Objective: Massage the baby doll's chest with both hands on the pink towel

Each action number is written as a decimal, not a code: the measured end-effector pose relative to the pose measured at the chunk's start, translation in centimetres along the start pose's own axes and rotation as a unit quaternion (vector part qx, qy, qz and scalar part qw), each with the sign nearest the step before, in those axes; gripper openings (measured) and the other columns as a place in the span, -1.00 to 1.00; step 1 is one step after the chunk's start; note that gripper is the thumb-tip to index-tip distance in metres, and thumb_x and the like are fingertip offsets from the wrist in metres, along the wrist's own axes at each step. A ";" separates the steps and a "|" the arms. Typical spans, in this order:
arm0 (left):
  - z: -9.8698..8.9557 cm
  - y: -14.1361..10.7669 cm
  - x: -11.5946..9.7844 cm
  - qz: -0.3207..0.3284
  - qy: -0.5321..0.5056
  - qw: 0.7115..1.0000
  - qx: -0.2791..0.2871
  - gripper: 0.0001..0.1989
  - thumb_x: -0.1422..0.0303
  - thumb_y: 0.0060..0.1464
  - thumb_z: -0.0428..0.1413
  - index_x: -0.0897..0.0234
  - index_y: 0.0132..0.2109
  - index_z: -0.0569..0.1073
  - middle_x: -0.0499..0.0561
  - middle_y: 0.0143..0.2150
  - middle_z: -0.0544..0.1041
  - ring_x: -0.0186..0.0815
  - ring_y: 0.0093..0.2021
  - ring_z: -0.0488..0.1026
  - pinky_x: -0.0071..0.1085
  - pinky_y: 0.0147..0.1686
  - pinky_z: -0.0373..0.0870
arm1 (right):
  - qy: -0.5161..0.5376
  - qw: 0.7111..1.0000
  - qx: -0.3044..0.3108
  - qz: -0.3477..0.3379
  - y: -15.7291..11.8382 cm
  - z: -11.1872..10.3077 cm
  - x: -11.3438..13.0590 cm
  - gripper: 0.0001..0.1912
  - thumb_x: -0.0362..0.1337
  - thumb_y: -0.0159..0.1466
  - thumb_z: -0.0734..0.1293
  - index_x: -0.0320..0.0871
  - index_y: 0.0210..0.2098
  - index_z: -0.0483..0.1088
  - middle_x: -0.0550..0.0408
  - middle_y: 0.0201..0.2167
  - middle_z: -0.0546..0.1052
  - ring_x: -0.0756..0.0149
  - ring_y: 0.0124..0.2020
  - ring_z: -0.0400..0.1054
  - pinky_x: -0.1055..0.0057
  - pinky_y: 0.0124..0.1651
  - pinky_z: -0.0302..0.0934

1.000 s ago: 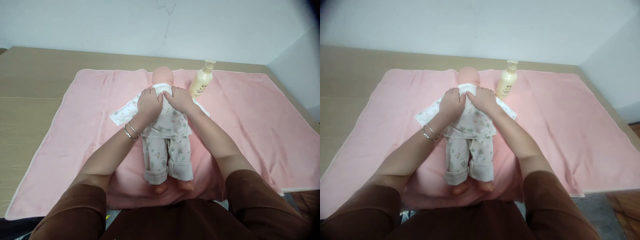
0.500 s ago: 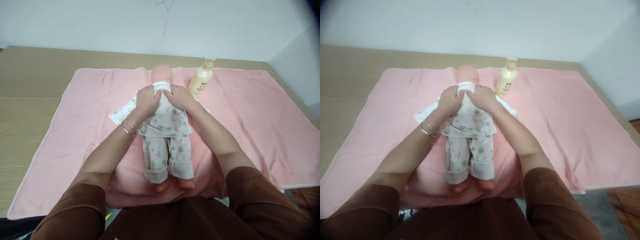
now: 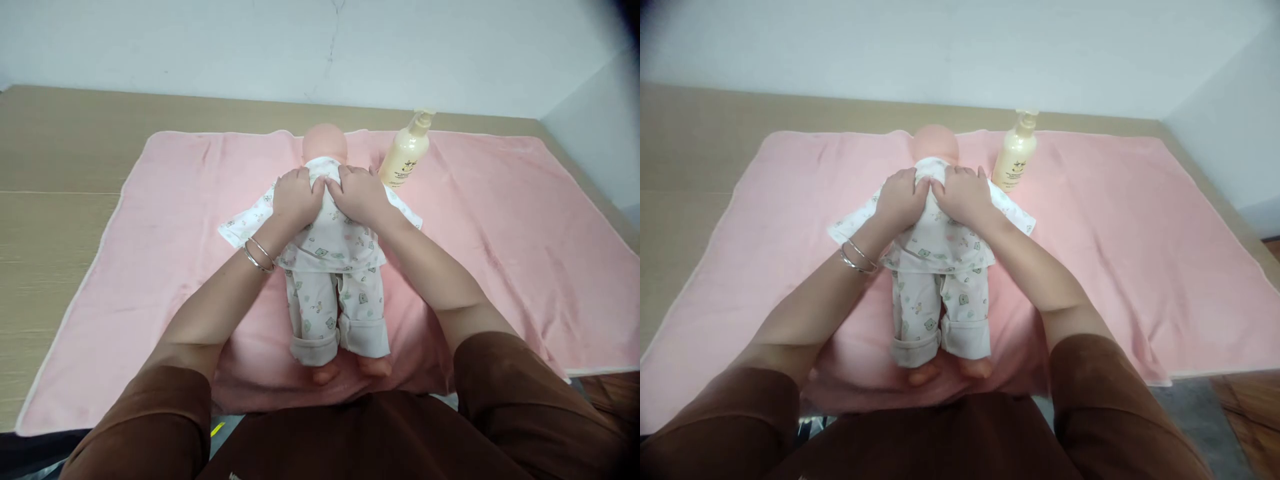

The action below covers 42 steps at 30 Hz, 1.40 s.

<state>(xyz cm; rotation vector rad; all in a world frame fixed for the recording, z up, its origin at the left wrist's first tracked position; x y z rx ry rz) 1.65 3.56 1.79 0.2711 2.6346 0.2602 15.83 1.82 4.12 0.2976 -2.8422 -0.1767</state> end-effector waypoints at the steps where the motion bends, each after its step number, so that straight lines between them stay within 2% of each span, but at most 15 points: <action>1: 0.1 -0.4 -0.4 0.011 0.002 1.000 -0.015 -0.55 0.20 0.43 -0.11 0.42 0.13 0.52 0.41 0.19 0.57 0.16 0.28 0.46 0.10 0.37 0.29 | 0.028 0.999 0.019 0.008 0.4 0.0 -0.7 -0.37 0.01 0.53 0.03 -0.35 0.21 0.42 -0.34 0.21 0.55 -0.22 0.27 0.40 -0.22 0.45 0.04; 3: 0.3 -1.0 -1.1 0.036 -0.007 0.999 -0.039 -0.58 0.24 0.42 -0.08 0.42 0.16 0.49 0.39 0.25 0.53 0.13 0.37 0.38 0.06 0.46 0.20 | 0.069 0.996 0.048 0.016 1.1 0.0 -1.7 -0.33 0.10 0.51 0.03 -0.30 0.23 0.42 -0.31 0.22 0.56 -0.21 0.25 0.42 -0.22 0.41 0.10; 5: 0.3 -1.0 -1.3 0.051 -0.010 0.998 -0.036 -0.58 0.25 0.42 -0.08 0.43 0.15 0.50 0.38 0.24 0.54 0.11 0.38 0.37 0.02 0.47 0.18 | 0.071 0.996 0.051 0.019 1.2 0.0 -2.0 -0.30 0.13 0.51 0.02 -0.29 0.23 0.41 -0.30 0.22 0.55 -0.21 0.25 0.42 -0.27 0.43 0.06; 10: 0.1 0.8 0.6 0.016 -0.026 0.999 0.032 -0.48 0.17 0.46 -0.21 0.40 0.06 0.56 0.38 0.11 0.61 0.10 0.19 0.53 0.03 0.28 0.40 | -0.020 1.000 0.000 -0.004 -0.9 0.0 0.9 -0.39 -0.06 0.54 0.01 -0.40 0.26 0.36 -0.39 0.29 0.47 -0.26 0.36 0.28 -0.32 0.52 -0.15; 13: 0.1 1.2 1.2 -0.006 -0.028 0.999 0.029 -0.49 0.13 0.46 -0.18 0.35 0.07 0.56 0.34 0.12 0.62 0.09 0.18 0.54 0.02 0.27 0.40 | -0.047 0.999 -0.022 -0.008 -1.5 0.0 1.9 -0.41 -0.14 0.53 0.01 -0.46 0.28 0.33 -0.43 0.31 0.44 -0.25 0.38 0.26 -0.27 0.54 -0.20; 16: 0.4 0.9 0.9 -0.013 -0.016 1.000 0.004 -0.51 0.11 0.45 -0.14 0.34 0.11 0.54 0.35 0.13 0.61 0.12 0.23 0.51 0.03 0.33 0.33 | -0.007 1.000 0.006 0.005 -0.5 0.1 0.7 -0.41 -0.05 0.54 0.02 -0.36 0.22 0.40 -0.36 0.24 0.52 -0.22 0.31 0.34 -0.27 0.50 -0.08; 20: 0.7 0.5 0.5 -0.003 -0.013 1.000 -0.007 -0.48 0.09 0.46 -0.16 0.36 0.17 0.50 0.36 0.19 0.57 0.14 0.29 0.46 0.07 0.37 0.27 | 0.037 0.998 0.038 0.030 1.3 0.4 -1.8 -0.26 0.19 0.51 -0.03 -0.25 0.12 0.48 -0.28 0.08 0.62 -0.21 0.16 0.46 -0.26 0.40 0.09; 23: 0.7 0.6 0.6 -0.005 -0.018 1.000 -0.001 -0.46 0.10 0.46 -0.18 0.40 0.20 0.47 0.39 0.24 0.54 0.17 0.34 0.41 0.08 0.40 0.23 | 0.033 0.999 0.025 0.027 1.6 0.6 -2.3 -0.23 0.21 0.51 -0.05 -0.25 0.10 0.50 -0.28 0.06 0.62 -0.22 0.17 0.46 -0.27 0.41 0.05; 28: 0.7 -0.2 -0.2 0.009 -0.003 1.000 -0.018 -0.54 0.15 0.46 -0.15 0.37 0.11 0.50 0.37 0.15 0.57 0.13 0.27 0.46 0.05 0.36 0.29 | 0.040 0.998 0.033 0.022 1.5 0.5 -2.4 -0.24 0.20 0.51 -0.03 -0.28 0.11 0.49 -0.30 0.08 0.60 -0.22 0.17 0.45 -0.24 0.36 0.13; 31: 0.2 -0.7 -0.9 0.032 0.018 0.999 -0.033 -0.60 0.22 0.45 -0.15 0.37 0.10 0.48 0.38 0.15 0.56 0.10 0.27 0.45 0.00 0.36 0.29 | 0.028 0.999 0.030 0.020 0.8 0.2 -1.6 -0.27 0.14 0.53 -0.04 -0.31 0.15 0.46 -0.33 0.12 0.58 -0.22 0.19 0.43 -0.29 0.40 0.08; 34: -0.5 -0.4 -0.8 0.020 0.025 0.999 0.020 -0.62 0.25 0.43 -0.12 0.36 0.08 0.49 0.37 0.14 0.57 0.10 0.25 0.47 -0.03 0.32 0.35 | -0.026 1.000 -0.006 0.016 -0.9 -0.2 0.5 -0.36 -0.04 0.56 -0.04 -0.40 0.19 0.41 -0.40 0.16 0.55 -0.25 0.26 0.38 -0.32 0.47 -0.05; 37: -1.2 0.3 -0.2 -0.006 0.013 0.997 0.072 -0.58 0.18 0.42 -0.12 0.32 0.08 0.52 0.34 0.15 0.59 0.10 0.21 0.52 -0.03 0.24 0.45 | -0.070 0.997 -0.040 -0.007 -2.4 -0.2 2.5 -0.42 -0.18 0.54 -0.04 -0.49 0.19 0.38 -0.45 0.14 0.54 -0.21 0.28 0.37 -0.24 0.54 -0.16; 39: -1.4 0.3 -0.1 -0.018 0.016 0.997 0.079 -0.54 0.15 0.42 -0.14 0.33 0.10 0.52 0.35 0.16 0.59 0.10 0.21 0.53 -0.01 0.23 0.46 | -0.066 0.997 -0.044 -0.014 -2.4 -0.1 2.7 -0.44 -0.20 0.53 -0.03 -0.47 0.18 0.38 -0.44 0.15 0.54 -0.19 0.29 0.37 -0.22 0.56 -0.19; 42: -1.3 -0.8 -0.9 -0.027 0.046 0.997 0.050 -0.50 0.18 0.44 -0.16 0.44 0.20 0.47 0.43 0.25 0.53 0.13 0.33 0.45 0.03 0.34 0.37 | -0.017 1.000 -0.024 0.000 -1.1 0.1 1.2 -0.45 -0.15 0.53 0.01 -0.41 0.20 0.39 -0.40 0.25 0.50 -0.20 0.33 0.35 -0.30 0.55 -0.16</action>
Point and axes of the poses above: each hand's wrist, its own y-axis towards the middle knuckle, its own z-axis out of the palm, x = y × z, the point moved 4 cm from there along y, towards the middle knuckle
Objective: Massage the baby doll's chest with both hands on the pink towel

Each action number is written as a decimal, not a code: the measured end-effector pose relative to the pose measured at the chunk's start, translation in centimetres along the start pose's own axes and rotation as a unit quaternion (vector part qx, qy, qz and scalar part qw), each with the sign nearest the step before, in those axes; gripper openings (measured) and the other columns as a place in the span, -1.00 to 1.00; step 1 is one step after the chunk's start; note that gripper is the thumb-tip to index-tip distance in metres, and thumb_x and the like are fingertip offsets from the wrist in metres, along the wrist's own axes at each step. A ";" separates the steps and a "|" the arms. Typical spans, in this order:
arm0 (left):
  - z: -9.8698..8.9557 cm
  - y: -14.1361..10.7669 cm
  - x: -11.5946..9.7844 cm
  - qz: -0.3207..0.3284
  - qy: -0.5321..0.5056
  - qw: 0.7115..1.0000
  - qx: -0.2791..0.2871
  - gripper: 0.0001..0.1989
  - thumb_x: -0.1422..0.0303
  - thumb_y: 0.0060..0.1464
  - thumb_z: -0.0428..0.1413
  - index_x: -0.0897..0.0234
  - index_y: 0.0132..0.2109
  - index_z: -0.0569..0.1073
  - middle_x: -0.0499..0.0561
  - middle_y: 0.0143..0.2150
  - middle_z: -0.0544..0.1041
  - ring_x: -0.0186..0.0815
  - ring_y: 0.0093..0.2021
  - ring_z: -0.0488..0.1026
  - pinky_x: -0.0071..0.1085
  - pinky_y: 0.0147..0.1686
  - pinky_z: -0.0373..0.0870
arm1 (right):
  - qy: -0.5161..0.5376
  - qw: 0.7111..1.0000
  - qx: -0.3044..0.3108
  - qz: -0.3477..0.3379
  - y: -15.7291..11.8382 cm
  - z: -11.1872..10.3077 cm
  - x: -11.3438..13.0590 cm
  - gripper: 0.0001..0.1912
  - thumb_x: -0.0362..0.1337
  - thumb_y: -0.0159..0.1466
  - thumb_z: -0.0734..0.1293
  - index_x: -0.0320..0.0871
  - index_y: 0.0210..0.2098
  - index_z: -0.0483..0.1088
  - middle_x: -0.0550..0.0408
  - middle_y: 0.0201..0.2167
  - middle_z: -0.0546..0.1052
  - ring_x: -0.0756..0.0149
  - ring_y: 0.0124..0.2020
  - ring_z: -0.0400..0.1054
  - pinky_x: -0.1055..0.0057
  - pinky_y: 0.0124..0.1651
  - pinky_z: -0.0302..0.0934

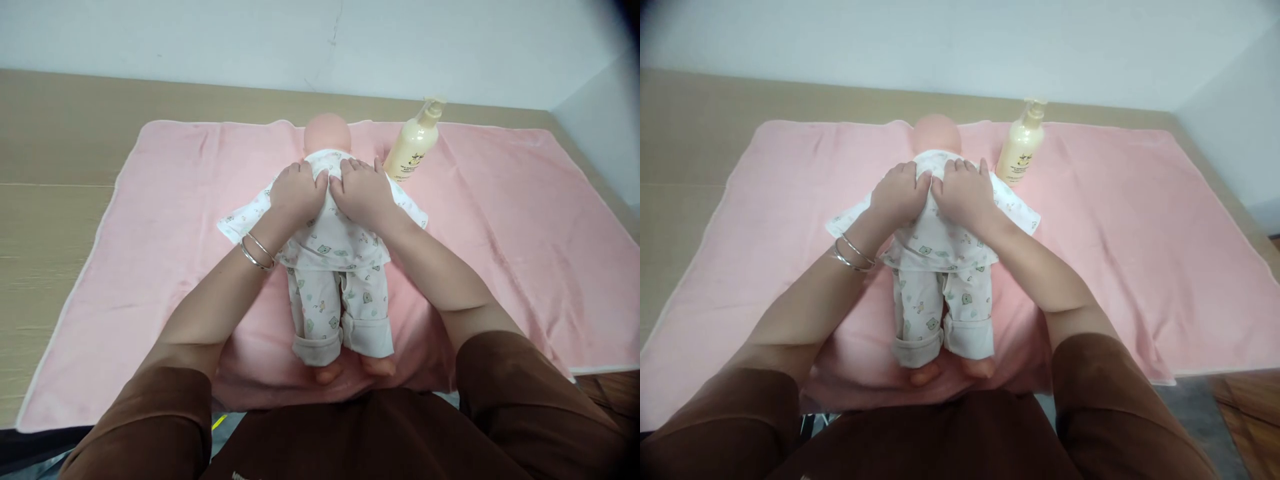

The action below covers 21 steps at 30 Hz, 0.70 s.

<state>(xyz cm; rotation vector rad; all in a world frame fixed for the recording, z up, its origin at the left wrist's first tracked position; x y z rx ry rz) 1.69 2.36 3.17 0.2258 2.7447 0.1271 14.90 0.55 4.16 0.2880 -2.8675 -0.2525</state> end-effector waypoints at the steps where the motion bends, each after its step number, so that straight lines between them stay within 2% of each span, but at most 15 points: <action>1: 0.1 -0.5 -0.4 0.000 0.007 1.000 -0.014 -0.48 0.19 0.44 -0.15 0.48 0.25 0.43 0.46 0.31 0.48 0.14 0.39 0.39 0.04 0.39 0.32 | 0.021 1.000 0.011 0.005 0.6 0.1 -0.7 -0.45 -0.12 0.52 0.03 -0.38 0.19 0.40 -0.37 0.26 0.50 -0.20 0.33 0.35 -0.32 0.54 -0.15; 3: 0.3 -1.3 -0.9 0.007 0.010 0.999 -0.030 -0.46 0.20 0.43 -0.12 0.51 0.32 0.37 0.48 0.44 0.35 0.15 0.49 0.26 0.06 0.46 0.23 | 0.051 0.998 0.030 0.013 1.5 0.2 -1.6 -0.44 -0.07 0.52 0.03 -0.35 0.18 0.42 -0.34 0.26 0.52 -0.20 0.31 0.38 -0.37 0.53 -0.15; 5: 0.6 -1.2 -0.9 0.018 -0.002 1.000 -0.025 -0.47 0.21 0.43 -0.10 0.51 0.33 0.36 0.46 0.47 0.31 0.13 0.53 0.21 0.04 0.49 0.19 | 0.052 0.998 0.032 0.013 1.6 0.2 -1.8 -0.42 -0.07 0.53 0.01 -0.36 0.20 0.40 -0.36 0.29 0.50 -0.21 0.34 0.36 -0.39 0.54 -0.18; 9: 0.9 1.0 0.9 0.039 -0.062 0.997 -0.008 -0.57 0.23 0.42 -0.09 0.39 0.17 0.51 0.34 0.27 0.55 0.06 0.36 0.44 -0.02 0.40 0.34 | 0.011 1.000 0.010 -0.014 -0.1 0.4 -0.1 -0.39 -0.18 0.51 0.02 -0.52 0.33 0.27 -0.47 0.37 0.38 -0.28 0.45 0.22 -0.33 0.56 -0.16; 13: 0.8 2.4 2.2 0.038 -0.116 0.992 -0.021 -0.57 0.22 0.41 -0.13 0.34 0.08 0.55 0.28 0.13 0.63 0.03 0.17 0.57 -0.04 0.26 0.47 | 0.011 0.999 -0.016 -0.044 -1.2 1.3 1.3 -0.36 -0.28 0.45 0.08 -0.51 0.42 0.17 -0.40 0.47 0.27 -0.22 0.53 0.10 -0.21 0.59 -0.13; 16: 0.9 1.1 1.2 0.032 -0.065 0.997 -0.042 -0.53 0.24 0.41 -0.14 0.44 0.14 0.51 0.39 0.15 0.59 0.11 0.24 0.52 0.03 0.33 0.39 | 0.048 0.998 -0.021 -0.021 -0.1 1.9 0.1 -0.35 -0.25 0.45 0.09 -0.46 0.45 0.15 -0.35 0.50 0.22 -0.19 0.57 0.03 -0.19 0.58 -0.07; 21: 1.6 -2.0 -1.4 0.066 -0.033 0.991 -0.114 -0.48 0.28 0.38 -0.09 0.53 0.33 0.35 0.48 0.43 0.36 0.18 0.50 0.24 0.09 0.51 0.11 | 0.101 0.995 -0.014 0.020 2.6 1.9 -2.7 -0.41 -0.19 0.49 0.07 -0.39 0.37 0.29 -0.27 0.47 0.30 -0.16 0.55 0.08 -0.12 0.56 0.00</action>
Point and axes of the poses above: each hand's wrist, its own y-axis towards the middle knuckle, its own z-axis out of the palm, x = y × z, the point moved 4 cm from there along y, towards the middle knuckle
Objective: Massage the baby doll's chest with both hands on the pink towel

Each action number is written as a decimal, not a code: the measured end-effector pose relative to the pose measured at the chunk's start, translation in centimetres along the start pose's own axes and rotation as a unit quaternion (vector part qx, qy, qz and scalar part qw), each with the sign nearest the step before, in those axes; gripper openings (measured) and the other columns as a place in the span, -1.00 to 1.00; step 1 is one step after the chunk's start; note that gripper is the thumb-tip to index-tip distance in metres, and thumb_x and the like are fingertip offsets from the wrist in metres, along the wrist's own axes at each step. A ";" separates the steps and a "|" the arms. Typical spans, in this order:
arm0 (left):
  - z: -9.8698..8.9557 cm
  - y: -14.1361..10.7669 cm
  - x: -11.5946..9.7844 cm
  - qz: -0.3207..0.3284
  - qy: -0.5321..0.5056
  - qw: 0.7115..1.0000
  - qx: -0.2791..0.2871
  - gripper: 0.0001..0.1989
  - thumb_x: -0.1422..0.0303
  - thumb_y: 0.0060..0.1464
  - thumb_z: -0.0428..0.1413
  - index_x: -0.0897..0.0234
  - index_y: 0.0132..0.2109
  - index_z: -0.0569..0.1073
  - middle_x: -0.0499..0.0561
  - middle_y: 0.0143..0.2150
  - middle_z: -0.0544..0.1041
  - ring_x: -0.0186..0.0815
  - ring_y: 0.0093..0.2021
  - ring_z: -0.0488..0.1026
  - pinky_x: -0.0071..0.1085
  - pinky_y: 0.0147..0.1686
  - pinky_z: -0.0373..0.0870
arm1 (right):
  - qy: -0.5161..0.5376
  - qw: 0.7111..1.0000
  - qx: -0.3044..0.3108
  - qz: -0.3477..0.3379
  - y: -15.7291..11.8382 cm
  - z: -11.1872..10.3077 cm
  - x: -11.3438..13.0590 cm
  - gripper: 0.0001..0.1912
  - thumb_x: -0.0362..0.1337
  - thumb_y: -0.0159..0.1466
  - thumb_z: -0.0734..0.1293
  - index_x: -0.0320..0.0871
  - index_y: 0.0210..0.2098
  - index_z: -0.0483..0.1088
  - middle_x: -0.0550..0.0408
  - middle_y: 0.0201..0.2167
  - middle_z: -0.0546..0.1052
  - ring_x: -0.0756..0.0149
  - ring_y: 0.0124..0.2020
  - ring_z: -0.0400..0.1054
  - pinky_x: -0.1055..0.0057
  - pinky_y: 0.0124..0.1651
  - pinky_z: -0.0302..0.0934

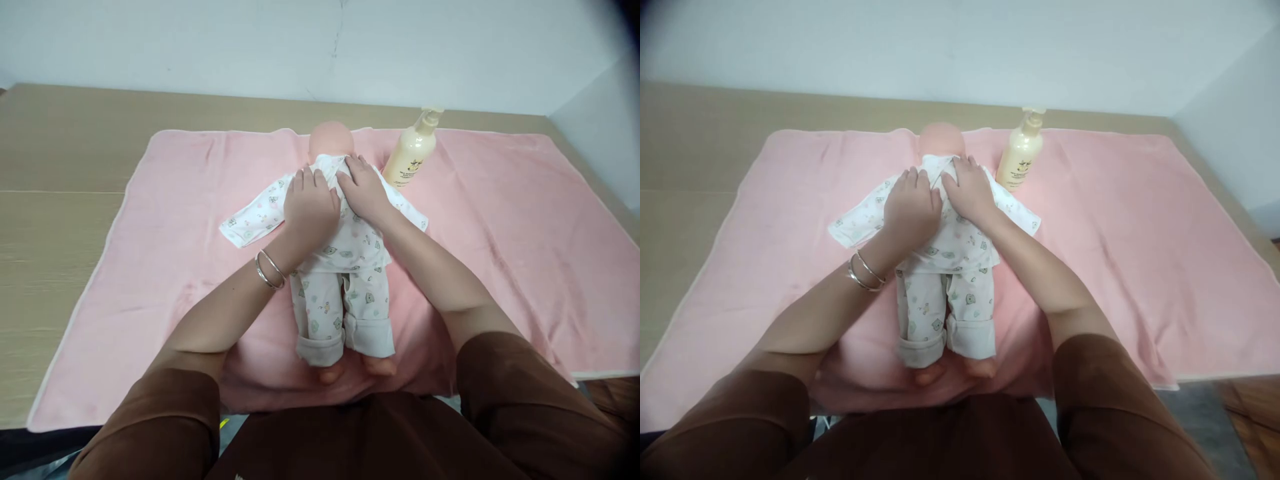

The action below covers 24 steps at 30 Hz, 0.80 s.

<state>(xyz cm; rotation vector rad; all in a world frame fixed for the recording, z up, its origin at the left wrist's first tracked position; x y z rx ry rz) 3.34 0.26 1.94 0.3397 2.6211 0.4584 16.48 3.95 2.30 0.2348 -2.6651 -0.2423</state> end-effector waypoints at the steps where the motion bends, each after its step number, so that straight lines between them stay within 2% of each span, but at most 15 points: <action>1: 0.2 0.0 0.0 0.005 -0.005 1.000 -0.006 -0.47 0.29 0.37 -0.09 0.54 0.33 0.34 0.49 0.44 0.34 0.18 0.51 0.22 0.09 0.51 0.09 | -0.002 1.000 0.002 -0.001 0.0 -0.1 0.0 -0.42 -0.19 0.49 0.07 -0.39 0.36 0.30 -0.28 0.47 0.30 -0.17 0.55 0.08 -0.13 0.56 0.00; 3: 0.5 0.7 0.8 0.006 -0.021 1.000 -0.001 -0.49 0.29 0.36 -0.07 0.52 0.30 0.38 0.47 0.39 0.40 0.16 0.48 0.27 0.08 0.50 0.11 | -0.022 1.000 0.008 -0.003 -0.7 -0.2 0.6 -0.40 -0.21 0.49 0.08 -0.42 0.39 0.25 -0.33 0.48 0.28 -0.23 0.55 0.07 -0.21 0.55 -0.02; 5: 0.8 2.0 2.3 0.000 -0.052 0.998 0.021 -0.56 0.29 0.35 -0.07 0.43 0.22 0.46 0.40 0.27 0.52 0.11 0.38 0.39 0.02 0.45 0.22 | -0.052 0.998 0.011 -0.016 -2.4 -0.1 1.9 -0.38 -0.25 0.48 0.09 -0.46 0.44 0.18 -0.41 0.49 0.22 -0.29 0.55 0.03 -0.30 0.54 -0.05; 8: 0.7 3.5 4.0 -0.010 -0.100 0.994 0.038 -0.61 0.29 0.36 -0.11 0.35 0.09 0.53 0.31 0.14 0.61 0.03 0.23 0.51 -0.05 0.35 0.37 | -0.079 0.994 0.012 -0.073 -4.7 0.2 4.1 -0.38 -0.34 0.46 0.08 -0.39 0.48 0.14 -0.39 0.54 0.13 -0.27 0.59 -0.05 -0.34 0.55 -0.10; 10: 0.4 3.6 4.0 -0.011 -0.094 0.995 0.037 -0.60 0.31 0.37 -0.15 0.37 0.06 0.52 0.34 0.12 0.62 0.06 0.19 0.53 -0.03 0.31 0.40 | -0.070 0.993 0.014 -0.097 -5.0 0.4 4.5 -0.39 -0.35 0.46 0.07 -0.29 0.47 0.17 -0.29 0.56 0.12 -0.21 0.60 -0.09 -0.34 0.56 -0.13; 13: -0.3 2.5 2.4 0.012 -0.025 0.998 0.054 -0.55 0.33 0.39 -0.19 0.46 0.16 0.47 0.44 0.18 0.56 0.13 0.26 0.48 0.06 0.33 0.35 | -0.026 0.997 0.018 -0.073 -3.1 0.4 2.8 -0.40 -0.29 0.47 0.07 -0.26 0.46 0.19 -0.21 0.56 0.13 -0.13 0.60 -0.07 -0.31 0.57 -0.14; 16: -1.7 1.1 0.6 0.037 0.046 0.995 0.080 -0.48 0.34 0.40 -0.17 0.53 0.35 0.32 0.49 0.37 0.41 0.16 0.42 0.33 0.09 0.41 0.26 | 0.017 0.999 0.011 -0.039 -0.8 -0.3 0.2 -0.41 -0.24 0.50 0.02 -0.32 0.42 0.25 -0.25 0.52 0.21 -0.05 0.59 -0.01 -0.19 0.60 -0.13; 18: -3.0 0.7 0.1 0.032 0.068 0.990 0.120 -0.48 0.33 0.38 -0.13 0.47 0.37 0.32 0.44 0.38 0.41 0.17 0.41 0.35 0.11 0.38 0.31 | 0.026 0.999 -0.009 -0.025 -0.2 -1.1 -0.6 -0.41 -0.21 0.51 0.00 -0.30 0.41 0.26 -0.24 0.52 0.21 -0.03 0.59 -0.02 -0.16 0.61 -0.12; 21: -5.0 1.1 0.7 0.004 0.036 0.981 0.189 -0.62 0.33 0.35 -0.07 0.29 0.17 0.51 0.30 0.17 0.60 0.13 0.21 0.54 0.11 0.23 0.48 | 0.014 0.998 -0.054 -0.040 -1.0 -2.1 0.1 -0.41 -0.20 0.50 0.02 -0.14 0.46 0.19 -0.09 0.59 0.09 0.03 0.63 -0.15 -0.21 0.61 -0.15; 22: -5.7 1.4 0.9 -0.001 0.005 0.982 0.189 -0.65 0.33 0.34 -0.06 0.24 0.09 0.55 0.24 0.11 0.64 0.09 0.16 0.57 0.09 0.21 0.50 | 0.009 0.996 -0.062 -0.059 -1.4 -2.2 0.7 -0.40 -0.20 0.49 0.04 -0.11 0.47 0.17 -0.04 0.60 0.06 0.06 0.65 -0.20 -0.20 0.61 -0.17; 24: -7.3 2.2 1.4 -0.002 -0.067 0.988 0.140 -0.68 0.35 0.33 -0.04 0.19 0.03 0.59 0.12 0.08 0.67 0.00 0.16 0.58 0.01 0.24 0.50 | 0.001 0.993 -0.049 -0.105 -2.2 -1.8 2.0 -0.39 -0.23 0.44 0.09 -0.12 0.45 0.19 -0.03 0.60 0.06 0.08 0.65 -0.23 -0.19 0.62 -0.18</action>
Point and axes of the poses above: each hand's wrist, its own y-axis towards the middle knuckle, its own z-axis out of the palm, x = y × z, the point moved 4 cm from there along y, towards the middle knuckle
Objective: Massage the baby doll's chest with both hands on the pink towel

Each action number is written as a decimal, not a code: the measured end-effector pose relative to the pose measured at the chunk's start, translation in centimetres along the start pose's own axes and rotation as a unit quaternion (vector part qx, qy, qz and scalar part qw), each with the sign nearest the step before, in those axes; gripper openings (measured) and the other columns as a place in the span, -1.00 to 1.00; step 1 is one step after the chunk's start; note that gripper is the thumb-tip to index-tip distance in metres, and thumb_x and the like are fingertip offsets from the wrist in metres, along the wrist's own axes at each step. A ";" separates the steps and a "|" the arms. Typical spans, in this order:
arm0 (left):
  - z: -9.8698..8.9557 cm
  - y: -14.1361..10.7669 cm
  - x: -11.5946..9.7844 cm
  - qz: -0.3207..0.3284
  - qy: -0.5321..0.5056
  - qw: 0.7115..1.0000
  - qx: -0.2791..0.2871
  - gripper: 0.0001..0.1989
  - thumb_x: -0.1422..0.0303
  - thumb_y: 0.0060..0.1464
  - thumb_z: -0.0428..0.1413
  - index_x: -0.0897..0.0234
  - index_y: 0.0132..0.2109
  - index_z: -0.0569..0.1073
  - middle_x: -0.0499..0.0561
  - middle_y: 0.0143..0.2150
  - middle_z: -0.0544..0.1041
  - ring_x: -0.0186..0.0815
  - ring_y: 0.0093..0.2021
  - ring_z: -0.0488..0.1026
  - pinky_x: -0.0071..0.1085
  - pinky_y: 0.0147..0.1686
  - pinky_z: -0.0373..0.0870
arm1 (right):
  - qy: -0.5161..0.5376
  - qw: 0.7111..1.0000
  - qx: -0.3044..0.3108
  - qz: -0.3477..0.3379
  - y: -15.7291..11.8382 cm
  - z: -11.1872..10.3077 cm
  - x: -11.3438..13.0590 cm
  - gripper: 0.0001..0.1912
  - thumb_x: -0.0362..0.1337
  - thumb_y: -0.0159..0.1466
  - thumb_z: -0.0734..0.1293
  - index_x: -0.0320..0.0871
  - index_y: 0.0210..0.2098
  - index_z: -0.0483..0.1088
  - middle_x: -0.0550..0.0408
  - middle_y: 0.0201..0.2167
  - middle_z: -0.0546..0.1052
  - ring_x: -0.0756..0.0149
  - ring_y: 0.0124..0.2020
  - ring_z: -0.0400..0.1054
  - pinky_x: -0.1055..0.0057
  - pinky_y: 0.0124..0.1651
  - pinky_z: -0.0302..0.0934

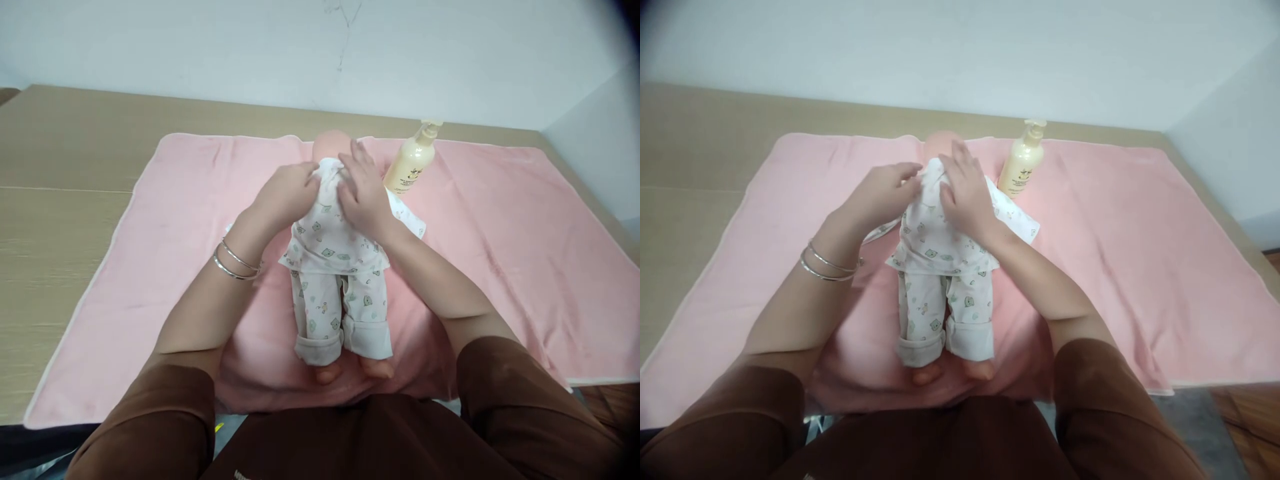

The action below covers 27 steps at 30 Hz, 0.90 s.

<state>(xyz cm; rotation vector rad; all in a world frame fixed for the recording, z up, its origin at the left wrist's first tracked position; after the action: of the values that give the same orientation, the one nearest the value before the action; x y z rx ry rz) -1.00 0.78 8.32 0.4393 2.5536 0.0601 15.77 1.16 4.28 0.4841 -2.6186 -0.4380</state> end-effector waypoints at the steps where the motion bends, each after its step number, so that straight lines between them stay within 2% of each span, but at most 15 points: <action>1: -0.8 0.1 0.1 0.006 -0.032 0.999 -0.037 -0.68 0.36 0.33 -0.02 0.18 0.05 0.59 0.07 0.12 0.67 -0.05 0.19 0.57 -0.04 0.27 0.49 | 0.000 1.000 0.019 -0.023 -0.2 0.3 0.6 -0.40 -0.24 0.42 0.11 -0.13 0.43 0.23 -0.05 0.59 0.09 0.06 0.64 -0.20 -0.21 0.61 -0.18; 3: -2.2 0.0 0.3 0.006 -0.081 0.991 -0.108 -0.68 0.40 0.31 0.04 0.19 0.09 0.59 0.02 0.18 0.66 -0.13 0.21 0.57 -0.15 0.29 0.49 | 0.003 0.997 0.056 -0.053 -0.4 1.0 1.2 -0.42 -0.25 0.39 0.13 -0.13 0.37 0.31 -0.10 0.55 0.18 -0.01 0.62 -0.09 -0.29 0.59 -0.18; 5: -3.2 -0.3 0.4 0.007 -0.120 0.980 -0.159 -0.71 0.42 0.31 0.07 0.20 0.08 0.60 -0.01 0.16 0.67 -0.20 0.17 0.59 -0.22 0.26 0.51 | 0.007 0.997 0.055 -0.059 -0.4 1.1 1.3 -0.45 -0.24 0.40 0.12 -0.10 0.34 0.34 -0.09 0.54 0.20 -0.01 0.60 -0.04 -0.31 0.58 -0.17; 9: -4.4 -1.0 0.3 0.039 -0.201 0.950 -0.235 -0.79 0.42 0.30 0.13 0.19 -0.01 0.63 -0.07 0.03 0.71 -0.28 0.03 0.63 -0.28 0.15 0.60 | -0.007 0.999 0.007 -0.051 -0.4 0.6 0.9 -0.44 -0.24 0.41 0.15 -0.11 0.37 0.32 -0.01 0.60 0.06 0.11 0.64 -0.17 -0.18 0.61 -0.15; 12: -5.0 -1.3 0.3 0.065 -0.241 0.926 -0.282 -0.80 0.49 0.23 0.17 0.23 -0.08 0.66 -0.03 -0.08 0.74 -0.27 -0.07 0.67 -0.29 0.03 0.64 | -0.014 0.997 0.059 -0.052 -0.4 1.2 0.9 -0.43 -0.19 0.38 0.23 -0.10 0.36 0.33 -0.06 0.59 0.08 -0.06 0.63 -0.15 -0.35 0.58 -0.22; 14: -5.2 -1.5 0.2 0.080 -0.248 0.918 -0.298 -0.79 0.52 0.20 0.17 0.27 -0.10 0.67 0.02 -0.11 0.74 -0.24 -0.09 0.68 -0.27 -0.01 0.64 | -0.007 0.996 0.067 -0.050 -0.5 1.1 1.1 -0.42 -0.16 0.39 0.24 -0.05 0.38 0.31 -0.05 0.58 0.10 -0.08 0.63 -0.13 -0.39 0.56 -0.21; 18: -5.5 -1.5 0.1 0.102 -0.229 0.918 -0.307 -0.78 0.54 0.21 0.16 0.32 -0.09 0.67 0.04 -0.13 0.74 -0.22 -0.10 0.68 -0.26 -0.04 0.63 | -0.025 0.998 0.017 -0.050 -0.8 0.3 1.8 -0.39 -0.21 0.40 0.17 0.05 0.44 0.23 0.10 0.60 0.05 0.11 0.64 -0.17 -0.23 0.61 -0.21; 23: -5.4 -1.4 0.2 0.081 -0.217 0.925 -0.302 -0.78 0.55 0.21 0.16 0.28 -0.09 0.66 -0.01 -0.13 0.74 -0.26 -0.10 0.69 -0.29 -0.02 0.64 | -0.038 0.994 0.071 -0.074 -1.0 1.4 2.0 -0.42 -0.19 0.39 0.20 -0.12 0.37 0.34 -0.09 0.57 0.14 0.01 0.60 -0.01 -0.22 0.60 -0.16; 27: -5.2 -1.4 0.1 0.093 -0.230 0.918 -0.308 -0.78 0.54 0.19 0.17 0.29 -0.09 0.68 0.01 -0.13 0.75 -0.24 -0.09 0.69 -0.29 -0.03 0.64 | -0.010 0.996 0.025 -0.081 -0.5 1.2 1.4 -0.39 -0.22 0.39 0.17 -0.06 0.41 0.27 -0.04 0.60 0.05 0.09 0.60 -0.02 -0.20 0.58 -0.09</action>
<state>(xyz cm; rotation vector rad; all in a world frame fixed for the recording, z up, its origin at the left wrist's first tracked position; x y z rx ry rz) -4.24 -0.29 12.50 0.3833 1.8881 0.7221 14.18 0.45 3.62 0.7161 -2.6240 -0.4320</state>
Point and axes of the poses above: each hand's wrist, its own y-axis towards the middle knuckle, its own z-axis out of the palm, x = y × z, the point moved 4 cm from there along y, towards the middle knuckle
